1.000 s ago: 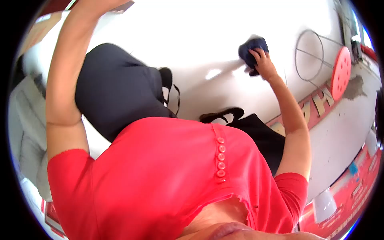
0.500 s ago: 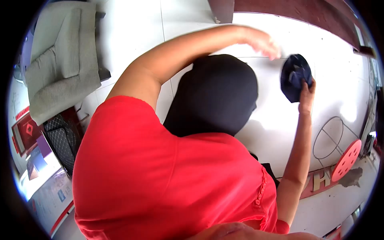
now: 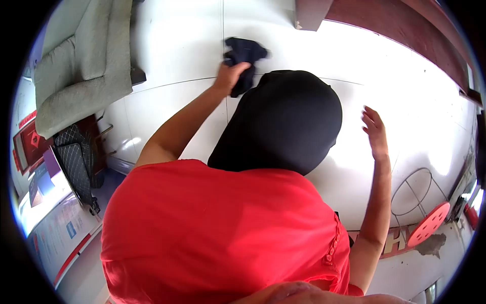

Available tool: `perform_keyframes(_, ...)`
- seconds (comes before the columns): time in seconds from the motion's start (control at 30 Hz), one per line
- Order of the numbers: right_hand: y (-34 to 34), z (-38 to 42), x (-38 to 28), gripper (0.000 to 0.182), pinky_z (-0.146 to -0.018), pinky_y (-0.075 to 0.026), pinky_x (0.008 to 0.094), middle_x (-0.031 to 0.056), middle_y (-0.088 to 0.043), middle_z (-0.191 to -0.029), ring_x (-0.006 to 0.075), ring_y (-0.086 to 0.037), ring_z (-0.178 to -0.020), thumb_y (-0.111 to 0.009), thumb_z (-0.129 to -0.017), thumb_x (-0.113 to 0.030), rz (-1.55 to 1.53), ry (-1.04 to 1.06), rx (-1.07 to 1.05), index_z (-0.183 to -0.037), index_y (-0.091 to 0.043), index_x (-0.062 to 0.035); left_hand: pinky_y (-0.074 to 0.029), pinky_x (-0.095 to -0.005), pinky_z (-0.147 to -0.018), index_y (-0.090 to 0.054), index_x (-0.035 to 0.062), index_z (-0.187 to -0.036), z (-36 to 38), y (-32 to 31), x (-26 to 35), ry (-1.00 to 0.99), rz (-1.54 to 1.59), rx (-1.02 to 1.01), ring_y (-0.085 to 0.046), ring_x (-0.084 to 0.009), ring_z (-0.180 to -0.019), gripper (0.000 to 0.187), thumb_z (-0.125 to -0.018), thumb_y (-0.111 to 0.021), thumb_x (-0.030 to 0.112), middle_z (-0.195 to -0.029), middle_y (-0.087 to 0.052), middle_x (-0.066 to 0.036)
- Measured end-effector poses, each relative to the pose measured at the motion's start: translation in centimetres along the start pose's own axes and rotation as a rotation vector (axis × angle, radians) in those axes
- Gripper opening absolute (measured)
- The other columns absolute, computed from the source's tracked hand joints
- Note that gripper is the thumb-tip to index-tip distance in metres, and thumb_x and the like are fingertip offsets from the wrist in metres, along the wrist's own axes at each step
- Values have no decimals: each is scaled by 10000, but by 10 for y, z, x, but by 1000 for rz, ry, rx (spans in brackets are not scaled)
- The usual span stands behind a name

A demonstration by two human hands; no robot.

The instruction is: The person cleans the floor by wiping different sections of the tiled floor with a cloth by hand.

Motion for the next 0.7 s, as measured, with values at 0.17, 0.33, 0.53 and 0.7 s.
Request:
perform_keyframes(0.17, 55, 11, 27, 459, -1044, -473, 440, 174, -568, -1393, 306, -551, -1293, -470, -1047, -269, 124, -180, 111, -1449, -468, -48, -509, -346, -908, -653, 26, -1169, -16, 197, -12, -340, -272, 668, -669, -227, -996, 536, -760, -852, 312, -1091, -714, -107)
perform_keyframes(0.33, 67, 13, 28, 426, -1014, -489, 403, 140, -623, -1316, 242, -611, -1196, -473, -1036, -237, 162, -201, 72, -1425, -500, -65, -311, -458, -1157, -93, 120, -1602, -55, 326, -97, 182, -441, 846, -309, -407, -1451, 1167, -772, -673, 701, -1605, -260, -208)
perform_keyframes(0.53, 96, 48, 34, 396, -980, -488, 354, 97, -639, -1281, 191, -609, -1176, -507, -1031, -219, 53, -250, 98, -1403, -529, -83, -375, -506, -1087, -2, 165, -1611, -75, 310, -77, 360, -166, 826, -425, -330, -1375, 1309, -690, -792, 654, -1595, -319, -125)
perform_keyframes(0.7, 122, 77, 45, 383, -985, -472, 343, 72, -639, -1285, 185, -611, -1176, -507, -1036, -225, -35, -250, 233, -1392, -546, -88, -546, -458, -945, -383, 53, -1510, -124, 266, -46, 259, -540, 675, -489, -372, -1326, 1134, -615, -830, 586, -1546, -338, -258)
Point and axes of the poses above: each hand's wrist, its own z-axis away from the middle knuckle, its own y-axis out of the back of the hand, x = y × z, the point moved 7 cm from there along -z, towards the middle knuckle
